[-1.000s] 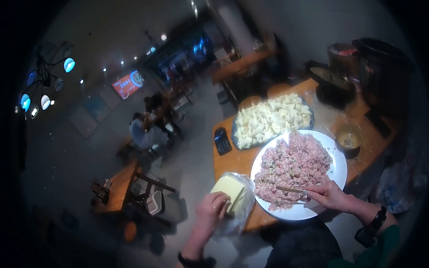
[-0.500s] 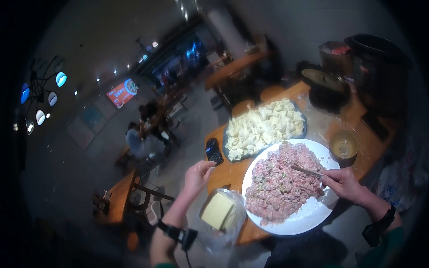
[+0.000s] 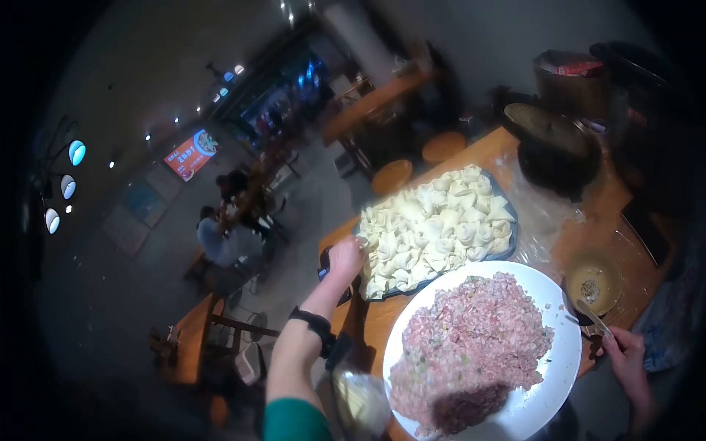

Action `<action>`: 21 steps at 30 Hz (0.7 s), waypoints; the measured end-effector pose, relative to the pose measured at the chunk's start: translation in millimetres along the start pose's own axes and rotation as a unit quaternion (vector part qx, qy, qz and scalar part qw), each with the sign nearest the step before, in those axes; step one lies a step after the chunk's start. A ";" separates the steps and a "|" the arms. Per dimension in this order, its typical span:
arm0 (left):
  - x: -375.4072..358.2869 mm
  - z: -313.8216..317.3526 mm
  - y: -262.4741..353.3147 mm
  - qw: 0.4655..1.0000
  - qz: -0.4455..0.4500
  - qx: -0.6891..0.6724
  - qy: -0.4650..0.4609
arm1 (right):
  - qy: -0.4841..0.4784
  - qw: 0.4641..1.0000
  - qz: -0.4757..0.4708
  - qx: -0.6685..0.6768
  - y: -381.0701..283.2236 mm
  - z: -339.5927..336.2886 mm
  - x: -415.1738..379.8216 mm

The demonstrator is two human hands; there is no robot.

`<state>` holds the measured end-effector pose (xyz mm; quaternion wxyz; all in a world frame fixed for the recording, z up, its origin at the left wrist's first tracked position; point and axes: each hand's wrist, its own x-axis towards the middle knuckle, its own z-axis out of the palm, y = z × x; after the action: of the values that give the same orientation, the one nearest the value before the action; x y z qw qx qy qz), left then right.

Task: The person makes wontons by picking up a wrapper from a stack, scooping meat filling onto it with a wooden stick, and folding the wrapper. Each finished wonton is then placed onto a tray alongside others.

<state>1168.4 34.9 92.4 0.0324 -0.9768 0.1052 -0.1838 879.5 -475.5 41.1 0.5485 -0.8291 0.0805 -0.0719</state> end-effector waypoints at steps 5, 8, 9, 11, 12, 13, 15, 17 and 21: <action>18.3 17.1 0.5 1.000 0.009 0.022 0.008 | -0.010 1.000 -0.003 0.009 9.0 5.7 7.8; 8.7 -16.2 14.2 0.999 -0.039 -0.004 -0.009 | 0.004 1.000 0.003 0.029 12.7 4.6 3.8; 6.1 -27.9 15.3 0.993 -0.102 -0.053 0.007 | 0.006 0.999 -0.001 0.040 16.0 2.9 3.4; -0.2 -57.5 17.9 0.975 -0.190 -0.113 0.010 | 0.005 0.998 -0.009 0.054 14.7 3.1 2.4; -8.6 -71.7 22.7 0.975 -0.191 -0.110 0.013 | -0.010 0.996 0.019 0.092 11.2 3.3 2.8; -19.2 -85.5 29.4 0.965 -0.175 -0.184 0.065 | -0.027 0.990 0.048 0.128 7.6 3.5 2.4; -46.0 -116.1 51.5 0.946 -0.155 -0.258 0.118 | -0.065 0.969 0.047 0.233 -15.4 20.3 -6.4; -82.4 -155.1 85.4 0.887 -0.074 -0.451 0.067 | -0.146 0.916 0.056 0.369 -38.2 42.6 -14.4; -169.4 -186.0 154.2 0.812 -0.041 -0.580 -0.055 | -0.279 0.830 0.109 0.470 -73.8 91.6 -40.8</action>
<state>916.3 -83.4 190.0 -0.5420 -0.8260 0.1506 -0.0356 862.6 -356.1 72.3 0.8754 -0.4420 -0.0295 0.1936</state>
